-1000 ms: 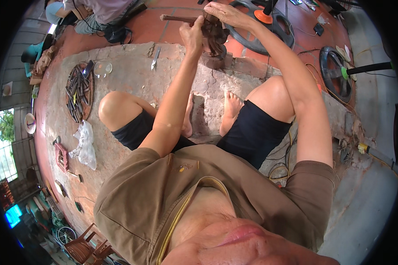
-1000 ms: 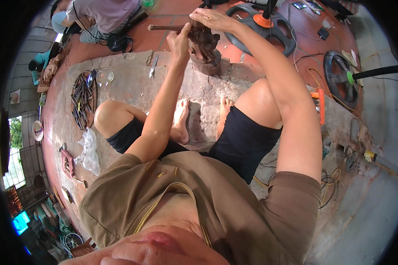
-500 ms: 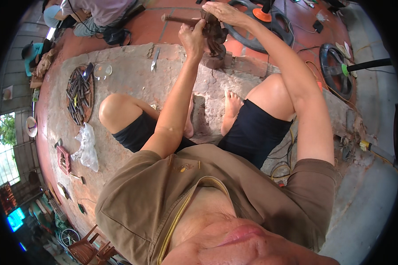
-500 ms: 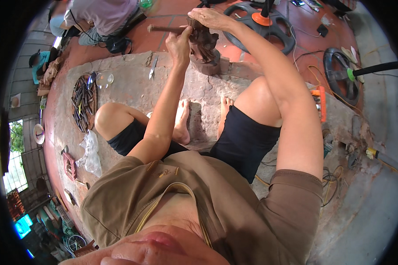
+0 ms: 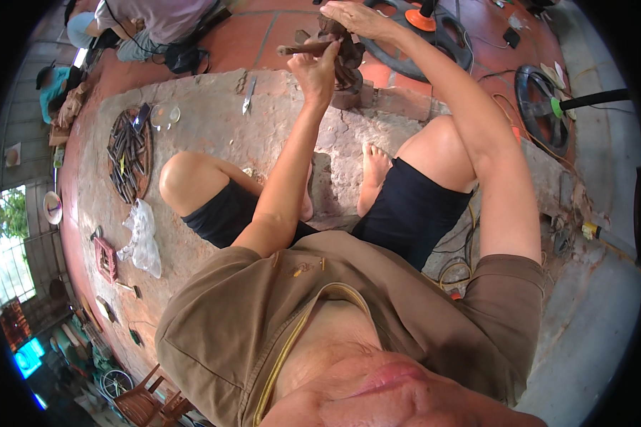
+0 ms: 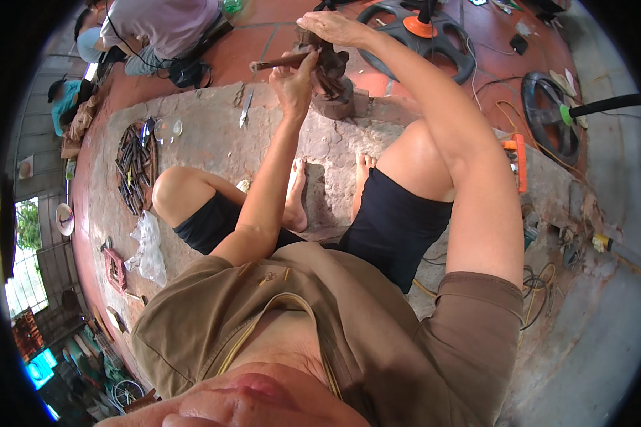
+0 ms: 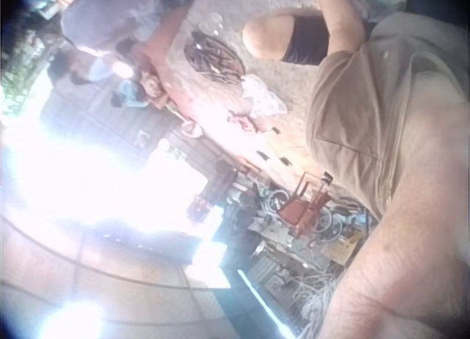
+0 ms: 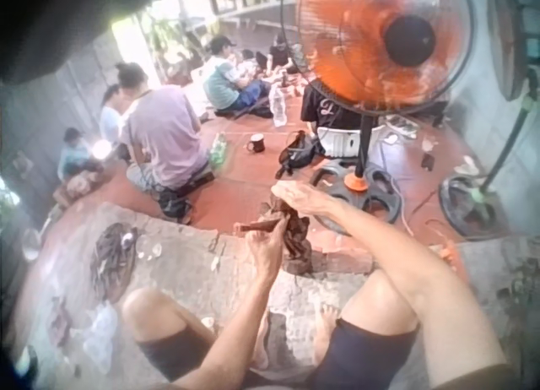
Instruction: The person sits on the floor and carves a piece of wood using a chisel and a mallet. They hold the wood steady with one hand while striking the chisel with the mallet to shape the material.
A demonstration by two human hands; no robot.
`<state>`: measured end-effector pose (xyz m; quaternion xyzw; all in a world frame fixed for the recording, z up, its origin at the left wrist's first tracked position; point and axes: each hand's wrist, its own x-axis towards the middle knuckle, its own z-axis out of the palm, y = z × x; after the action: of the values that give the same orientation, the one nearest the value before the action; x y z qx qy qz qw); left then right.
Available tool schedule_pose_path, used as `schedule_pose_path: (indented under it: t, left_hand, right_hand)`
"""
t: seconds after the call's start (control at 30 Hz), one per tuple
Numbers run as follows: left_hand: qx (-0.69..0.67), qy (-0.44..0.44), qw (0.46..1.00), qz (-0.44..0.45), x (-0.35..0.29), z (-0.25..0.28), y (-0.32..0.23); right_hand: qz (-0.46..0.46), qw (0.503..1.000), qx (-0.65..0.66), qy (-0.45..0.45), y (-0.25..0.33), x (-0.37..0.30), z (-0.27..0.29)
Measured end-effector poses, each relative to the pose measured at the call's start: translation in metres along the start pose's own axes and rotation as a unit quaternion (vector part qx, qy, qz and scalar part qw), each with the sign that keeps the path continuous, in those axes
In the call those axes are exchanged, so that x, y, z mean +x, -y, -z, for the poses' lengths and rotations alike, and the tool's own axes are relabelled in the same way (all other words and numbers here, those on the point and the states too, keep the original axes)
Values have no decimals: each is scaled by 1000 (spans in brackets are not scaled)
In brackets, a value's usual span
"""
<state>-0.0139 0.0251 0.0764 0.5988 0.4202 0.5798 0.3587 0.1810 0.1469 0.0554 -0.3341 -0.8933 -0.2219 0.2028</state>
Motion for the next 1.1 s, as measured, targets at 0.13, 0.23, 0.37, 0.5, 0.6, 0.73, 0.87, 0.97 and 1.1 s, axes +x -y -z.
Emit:
schedule_pose_path:
  t: [0.13, 0.23, 0.37, 0.5, 0.6, 0.73, 0.87, 0.97, 1.1]
  left_hand:
    - [93, 18, 993, -71, -3, 10, 0]
    - [97, 2, 994, -54, 3, 7, -17]
    - [155, -44, 975, -153, 14, -15, -16]
    - [249, -53, 934, -250, 2, 0, 2]
    - [251, 31, 956, -152, -4, 9, -1]
    - [160, 40, 983, -82, 6, -1, -14]
    - [205, -29, 961, -185, 9, -15, -11]
    - [275, -7, 939, -206, 1, -5, -3]
    - [176, 67, 977, -104, 8, -12, -17]
  right_hand:
    - [-39, 999, 21, 1, 6, -2, 1]
    - [-49, 998, 28, -9, 3, -4, -1]
    - [-58, 998, 12, 4, -2, -7, 4]
    - [-74, 975, 195, 82, 30, 19, 55]
    - [-157, 941, 295, 49, 30, 16, 69]
    - [-34, 985, 149, -80, 18, -1, 52]
    - [-48, 986, 153, -47, 17, 0, 45]
    - [-117, 959, 258, -22, 24, 6, 48]
    - [-26, 988, 104, -107, 0, -17, 40]
